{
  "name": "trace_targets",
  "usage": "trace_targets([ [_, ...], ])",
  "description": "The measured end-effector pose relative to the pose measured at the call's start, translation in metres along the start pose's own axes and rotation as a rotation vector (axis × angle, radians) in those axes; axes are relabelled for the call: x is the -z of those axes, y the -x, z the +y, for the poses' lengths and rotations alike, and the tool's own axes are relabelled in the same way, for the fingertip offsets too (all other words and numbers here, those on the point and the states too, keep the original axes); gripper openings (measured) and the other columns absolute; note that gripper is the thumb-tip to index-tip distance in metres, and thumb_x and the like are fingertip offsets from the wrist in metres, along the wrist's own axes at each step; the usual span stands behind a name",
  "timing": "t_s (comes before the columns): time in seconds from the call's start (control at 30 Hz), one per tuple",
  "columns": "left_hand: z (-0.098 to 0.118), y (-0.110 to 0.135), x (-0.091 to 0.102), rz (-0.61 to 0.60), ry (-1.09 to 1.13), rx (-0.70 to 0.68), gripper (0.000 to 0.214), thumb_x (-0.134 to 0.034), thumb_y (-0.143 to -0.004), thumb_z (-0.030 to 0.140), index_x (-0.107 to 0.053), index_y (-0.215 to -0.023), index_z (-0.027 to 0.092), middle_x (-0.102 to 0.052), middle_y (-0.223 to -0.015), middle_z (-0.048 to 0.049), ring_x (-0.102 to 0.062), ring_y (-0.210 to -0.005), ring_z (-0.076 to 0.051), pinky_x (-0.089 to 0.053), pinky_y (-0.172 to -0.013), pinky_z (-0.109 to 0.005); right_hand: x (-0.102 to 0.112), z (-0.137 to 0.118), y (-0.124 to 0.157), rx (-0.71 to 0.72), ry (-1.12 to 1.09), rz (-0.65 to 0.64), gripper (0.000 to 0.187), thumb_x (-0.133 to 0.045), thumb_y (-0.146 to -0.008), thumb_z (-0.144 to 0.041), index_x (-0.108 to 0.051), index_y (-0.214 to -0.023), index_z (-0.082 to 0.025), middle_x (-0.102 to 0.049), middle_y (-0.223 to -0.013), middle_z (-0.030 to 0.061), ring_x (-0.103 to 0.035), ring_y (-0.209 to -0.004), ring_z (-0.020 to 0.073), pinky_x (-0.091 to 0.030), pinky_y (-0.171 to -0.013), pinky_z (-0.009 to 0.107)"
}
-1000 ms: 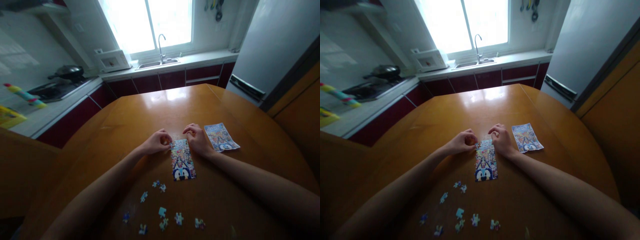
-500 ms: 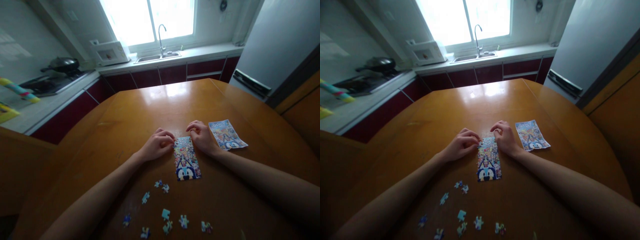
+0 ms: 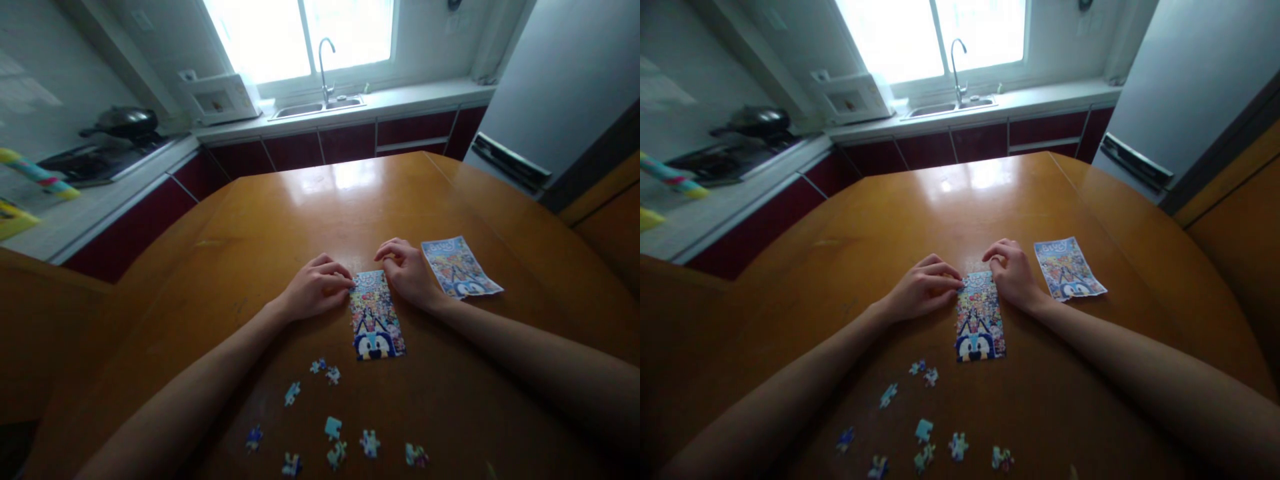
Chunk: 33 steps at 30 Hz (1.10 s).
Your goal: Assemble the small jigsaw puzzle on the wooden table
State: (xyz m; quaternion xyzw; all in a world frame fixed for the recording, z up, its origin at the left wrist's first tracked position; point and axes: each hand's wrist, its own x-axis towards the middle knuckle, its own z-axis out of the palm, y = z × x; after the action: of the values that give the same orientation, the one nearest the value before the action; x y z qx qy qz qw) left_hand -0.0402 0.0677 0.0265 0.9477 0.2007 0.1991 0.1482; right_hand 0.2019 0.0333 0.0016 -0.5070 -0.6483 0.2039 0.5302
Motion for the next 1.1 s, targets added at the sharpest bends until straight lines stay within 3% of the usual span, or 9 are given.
trace_targets([
  [0.9,-0.0007,0.0004,-0.002,0.022,0.004,-0.056,0.019,-0.063,-0.091,0.02,-0.076,-0.102,0.028,-0.073,-0.105,-0.0023,-0.059,-0.095,-0.019,-0.05,-0.089,-0.036,0.0007,-0.0013,0.0004,-0.015,-0.002,-0.013,0.025,-0.051,-0.078,-0.006,-0.068,-0.073,-0.023,-0.066,-0.085,0.005,-0.06,-0.089,0.0228,-0.046,-0.078,0.04],
  [1.1,-0.0025,0.0006,-0.0059,0.085,0.022,0.028,0.018,-0.061,-0.095,0.025,-0.074,-0.108,0.023,-0.071,-0.102,-0.0054,-0.057,-0.096,-0.019,-0.05,-0.088,-0.036,0.0009,-0.0033,0.0003,-0.027,-0.002,-0.016,0.025,-0.05,-0.077,-0.005,-0.068,-0.073,-0.022,-0.066,-0.085,0.0056,-0.06,-0.089,0.0229,-0.046,-0.077,0.039],
])
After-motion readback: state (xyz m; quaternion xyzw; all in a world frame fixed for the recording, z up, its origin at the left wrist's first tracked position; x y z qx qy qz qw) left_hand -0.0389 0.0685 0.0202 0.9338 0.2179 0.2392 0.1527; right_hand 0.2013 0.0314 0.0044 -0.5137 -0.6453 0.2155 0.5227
